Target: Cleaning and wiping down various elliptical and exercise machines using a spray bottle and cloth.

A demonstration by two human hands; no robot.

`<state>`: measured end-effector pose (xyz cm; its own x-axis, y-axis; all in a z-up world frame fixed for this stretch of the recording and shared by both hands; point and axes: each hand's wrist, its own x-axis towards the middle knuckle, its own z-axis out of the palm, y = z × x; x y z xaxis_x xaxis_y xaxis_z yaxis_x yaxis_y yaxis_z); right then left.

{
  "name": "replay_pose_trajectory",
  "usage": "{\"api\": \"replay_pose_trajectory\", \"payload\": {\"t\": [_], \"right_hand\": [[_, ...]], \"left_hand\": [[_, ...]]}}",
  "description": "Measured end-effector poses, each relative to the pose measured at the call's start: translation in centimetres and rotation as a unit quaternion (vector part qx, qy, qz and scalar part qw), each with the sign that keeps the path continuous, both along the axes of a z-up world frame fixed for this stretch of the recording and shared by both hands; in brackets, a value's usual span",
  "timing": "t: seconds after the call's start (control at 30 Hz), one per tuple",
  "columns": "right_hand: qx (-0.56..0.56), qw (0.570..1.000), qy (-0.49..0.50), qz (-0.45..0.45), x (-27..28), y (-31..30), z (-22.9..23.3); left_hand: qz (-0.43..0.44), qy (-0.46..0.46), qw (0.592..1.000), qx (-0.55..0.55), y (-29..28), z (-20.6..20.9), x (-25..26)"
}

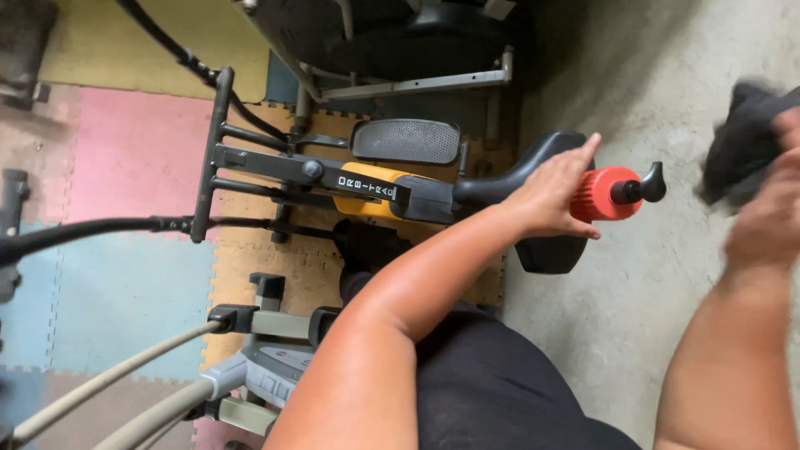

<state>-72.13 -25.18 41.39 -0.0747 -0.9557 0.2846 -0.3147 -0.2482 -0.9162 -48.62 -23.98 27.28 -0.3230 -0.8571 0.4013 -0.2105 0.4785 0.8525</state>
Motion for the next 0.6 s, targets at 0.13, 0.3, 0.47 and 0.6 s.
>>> {"api": "replay_pose_trajectory", "payload": {"t": [0.13, 0.3, 0.47, 0.6], "right_hand": [[0.015, 0.999, 0.024, 0.016, 5.7, 3.4, -5.7], [-0.025, 0.990, 0.111, 0.078, 8.7, 2.6, -10.2], [-0.018, 0.978, 0.069, 0.196, 15.4, 1.3, -9.4], [-0.037, 0.955, 0.069, 0.285, 23.0, 1.5, -8.7]], "left_hand": [[0.019, -0.052, 0.994, 0.097, 0.5, -2.0, -2.1], [0.105, -0.078, 0.977, 0.167, 1.6, -1.1, 0.6], [0.258, -0.029, 0.963, 0.066, 5.3, 1.1, 8.5], [0.313, -0.040, 0.933, 0.172, 9.6, 4.4, 15.3]]}}
